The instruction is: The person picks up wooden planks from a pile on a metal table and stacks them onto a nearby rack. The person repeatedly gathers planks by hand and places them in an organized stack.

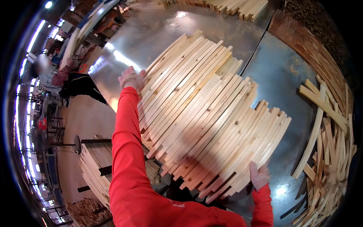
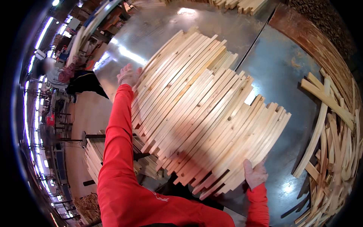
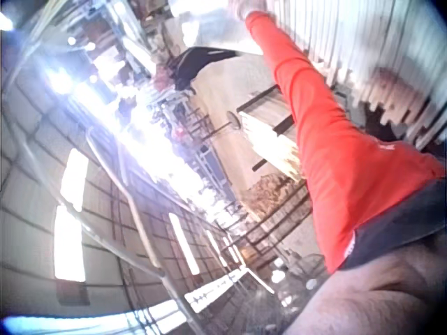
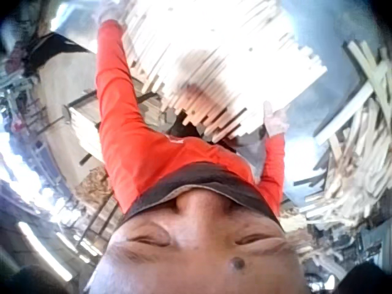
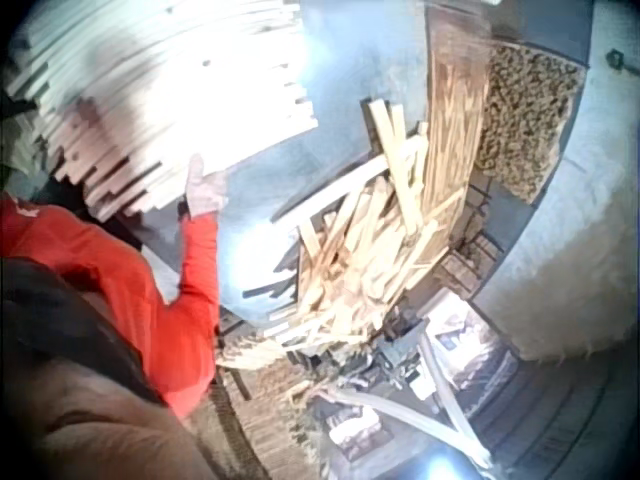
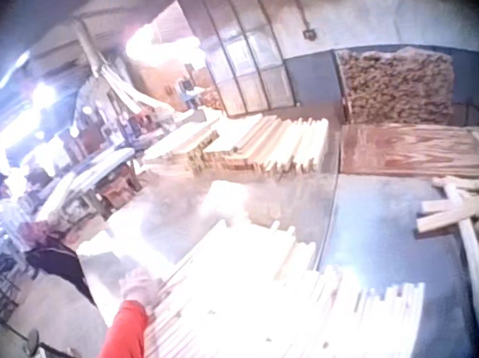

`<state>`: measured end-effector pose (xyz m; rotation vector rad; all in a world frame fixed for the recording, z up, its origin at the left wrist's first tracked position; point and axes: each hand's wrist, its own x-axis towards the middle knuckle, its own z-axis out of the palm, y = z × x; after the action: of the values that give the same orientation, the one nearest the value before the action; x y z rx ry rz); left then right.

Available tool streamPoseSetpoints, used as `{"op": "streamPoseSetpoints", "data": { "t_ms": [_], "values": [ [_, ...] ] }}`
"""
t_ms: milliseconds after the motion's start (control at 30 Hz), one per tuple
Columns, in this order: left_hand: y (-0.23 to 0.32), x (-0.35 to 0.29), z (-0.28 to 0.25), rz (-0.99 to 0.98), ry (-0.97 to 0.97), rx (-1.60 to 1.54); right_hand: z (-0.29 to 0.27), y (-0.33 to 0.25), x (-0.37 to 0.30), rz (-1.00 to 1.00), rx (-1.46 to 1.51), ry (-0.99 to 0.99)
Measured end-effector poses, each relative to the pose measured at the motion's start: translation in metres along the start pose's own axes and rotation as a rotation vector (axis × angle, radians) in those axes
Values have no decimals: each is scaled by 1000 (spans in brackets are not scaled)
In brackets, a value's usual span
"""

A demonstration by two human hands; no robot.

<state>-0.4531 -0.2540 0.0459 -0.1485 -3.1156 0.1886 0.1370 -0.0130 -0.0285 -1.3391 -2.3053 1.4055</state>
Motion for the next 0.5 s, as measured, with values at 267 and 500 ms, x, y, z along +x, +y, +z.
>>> {"op": "streamPoseSetpoints", "data": {
  "t_ms": [267, 500],
  "values": [
    [-86, 70, 106, 232, -120, -597, 22, -77, 40, -49, 7, -124],
    [-281, 207, 148, 57, -146, -596, 143, -156, 100, -94, 102, -326]
  ]
}}
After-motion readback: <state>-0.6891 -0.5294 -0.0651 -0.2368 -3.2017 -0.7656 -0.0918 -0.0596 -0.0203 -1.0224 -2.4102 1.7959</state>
